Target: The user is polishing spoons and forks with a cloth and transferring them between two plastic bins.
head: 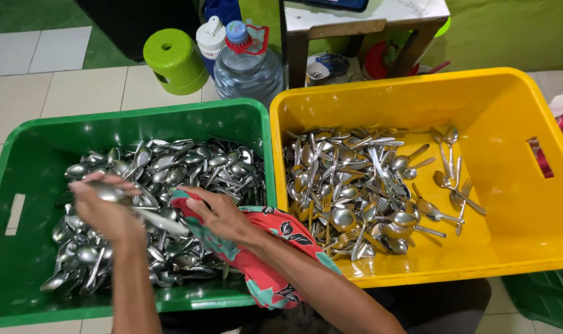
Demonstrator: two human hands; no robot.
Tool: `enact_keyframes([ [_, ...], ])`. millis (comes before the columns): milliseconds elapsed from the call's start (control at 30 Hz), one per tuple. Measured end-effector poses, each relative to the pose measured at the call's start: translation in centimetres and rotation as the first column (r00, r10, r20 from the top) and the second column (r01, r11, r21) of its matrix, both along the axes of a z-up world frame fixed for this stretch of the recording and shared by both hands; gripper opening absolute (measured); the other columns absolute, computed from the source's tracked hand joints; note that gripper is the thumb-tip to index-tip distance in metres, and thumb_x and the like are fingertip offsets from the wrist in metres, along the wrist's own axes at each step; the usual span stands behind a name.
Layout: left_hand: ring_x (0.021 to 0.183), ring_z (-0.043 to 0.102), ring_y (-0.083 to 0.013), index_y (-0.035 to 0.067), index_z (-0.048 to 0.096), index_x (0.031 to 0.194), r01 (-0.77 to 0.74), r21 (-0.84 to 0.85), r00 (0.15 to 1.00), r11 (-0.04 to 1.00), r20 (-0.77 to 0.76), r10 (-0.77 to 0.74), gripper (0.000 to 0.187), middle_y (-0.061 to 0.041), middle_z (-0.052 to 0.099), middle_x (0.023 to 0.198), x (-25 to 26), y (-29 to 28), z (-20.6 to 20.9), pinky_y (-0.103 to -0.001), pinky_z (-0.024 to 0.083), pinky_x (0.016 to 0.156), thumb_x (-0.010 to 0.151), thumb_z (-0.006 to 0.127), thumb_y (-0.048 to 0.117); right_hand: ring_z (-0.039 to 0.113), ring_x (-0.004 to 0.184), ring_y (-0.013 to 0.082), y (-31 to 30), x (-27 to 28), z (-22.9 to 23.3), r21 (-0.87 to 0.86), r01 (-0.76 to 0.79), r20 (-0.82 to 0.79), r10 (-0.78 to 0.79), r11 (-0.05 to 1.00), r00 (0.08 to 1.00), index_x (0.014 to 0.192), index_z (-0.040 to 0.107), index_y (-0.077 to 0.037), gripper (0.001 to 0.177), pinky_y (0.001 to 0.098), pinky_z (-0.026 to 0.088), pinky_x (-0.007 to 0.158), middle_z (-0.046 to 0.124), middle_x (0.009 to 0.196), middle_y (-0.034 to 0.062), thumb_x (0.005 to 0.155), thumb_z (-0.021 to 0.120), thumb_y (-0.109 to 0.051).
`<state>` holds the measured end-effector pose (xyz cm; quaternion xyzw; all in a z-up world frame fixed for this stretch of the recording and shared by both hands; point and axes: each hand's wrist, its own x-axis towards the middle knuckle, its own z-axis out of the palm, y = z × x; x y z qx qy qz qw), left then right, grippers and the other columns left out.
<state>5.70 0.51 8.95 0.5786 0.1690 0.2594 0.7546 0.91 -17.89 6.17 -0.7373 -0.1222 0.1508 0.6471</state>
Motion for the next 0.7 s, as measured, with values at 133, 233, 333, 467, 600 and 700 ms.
enact_keyframes([
  [133, 0.053, 0.066, -0.0212, 0.01, 0.056, 0.103, 0.03, 0.038, 0.999, 0.999, -0.012, -0.029, 0.039, -0.011, 0.062, 0.076, 2.2, 2.2, -7.7, -0.03, 0.056, 0.038, 0.113, 0.036, 0.042, 0.062, 0.113, 0.0264, 1.0, -0.2, -6.7, 0.365, -0.131, 0.06, 0.117, 0.922, 0.991, 0.131, 0.067, -0.009, 0.032, 0.049, 0.047, 0.108, 0.07, 0.122, 0.0217, 0.11, 0.053, -0.029],
  [233, 0.053, 0.066, -0.0184, 0.015, 0.054, 0.104, -0.055, 0.016, 0.997, 0.998, -0.057, 0.056, 0.038, -0.008, 0.065, 0.077, 4.8, 6.6, -9.0, -0.025, 0.057, 0.04, 0.109, 0.034, 0.046, 0.062, 0.09, 0.0229, 1.4, -0.2, -8.9, 0.179, -0.161, -0.155, 0.19, 0.97, 0.97, 0.093, 0.07, -0.012, 0.029, 0.0458, 0.051, 0.087, 0.067, 0.088, 0.0074, 0.104, 0.055, -0.034],
  [333, 0.091, 0.079, -0.0203, 0.013, 0.045, 0.113, -0.19, -0.307, 0.971, 0.933, -0.196, 0.134, 0.04, -0.011, 0.069, 0.1, 5.3, 3.7, -2.6, -0.027, 0.081, 0.081, 0.095, 0.033, 0.047, 0.069, 0.093, 0.0498, 2.1, -0.2, -9.9, -0.243, -0.32, -0.052, 0.318, 0.915, 0.947, 0.096, 0.068, -0.004, 0.044, 0.0603, 0.053, 0.083, 0.07, 0.088, 0.0284, 0.1, 0.048, -0.043],
  [467, 0.115, 0.061, -0.02, 0.005, 0.041, 0.135, 0.444, -0.012, 0.896, 0.896, -0.016, -0.444, 0.046, -0.015, 0.061, 0.126, 1.7, -8.3, 6.9, -0.035, 0.053, 0.1, 0.104, 0.045, 0.038, 0.072, 0.096, 0.0484, 1.5, -0.6, -6.5, -0.474, -0.38, -0.09, 0.386, 0.794, 0.918, 0.096, 0.073, -0.005, 0.045, 0.058, 0.057, 0.081, 0.074, 0.092, 0.0269, 0.096, 0.048, -0.041],
  [600, 0.117, 0.066, -0.0369, 0.003, 0.055, 0.139, 0.64, 0.65, 0.715, 0.41, -0.307, -0.628, 0.046, -0.023, 0.068, 0.123, 4.3, -9.3, 2.0, -0.051, 0.051, 0.099, 0.103, 0.066, 0.03, 0.072, 0.097, 0.0475, 0.6, -1.2, -5.3, -0.524, -0.406, -0.139, 0.396, 0.749, 0.908, 0.099, 0.072, -0.003, 0.038, 0.0578, 0.058, 0.082, 0.074, 0.092, 0.0269, 0.093, 0.05, -0.033],
  [700, 0.097, 0.071, -0.0372, 0.011, 0.066, 0.122, 0.56, 0.792, 0.822, 0.242, -0.497, -0.278, 0.032, -0.014, 0.076, 0.096, 7.4, -5.3, -6.5, -0.052, 0.055, 0.085, 0.1, 0.071, 0.034, 0.075, 0.086, 0.0409, 2.2, -0.3, -10.0, -0.548, -0.404, -0.127, 0.404, 0.733, 0.906, 0.09, 0.075, -0.006, 0.026, 0.0546, 0.061, 0.083, 0.075, 0.084, 0.0225, 0.091, 0.056, -0.024],
])
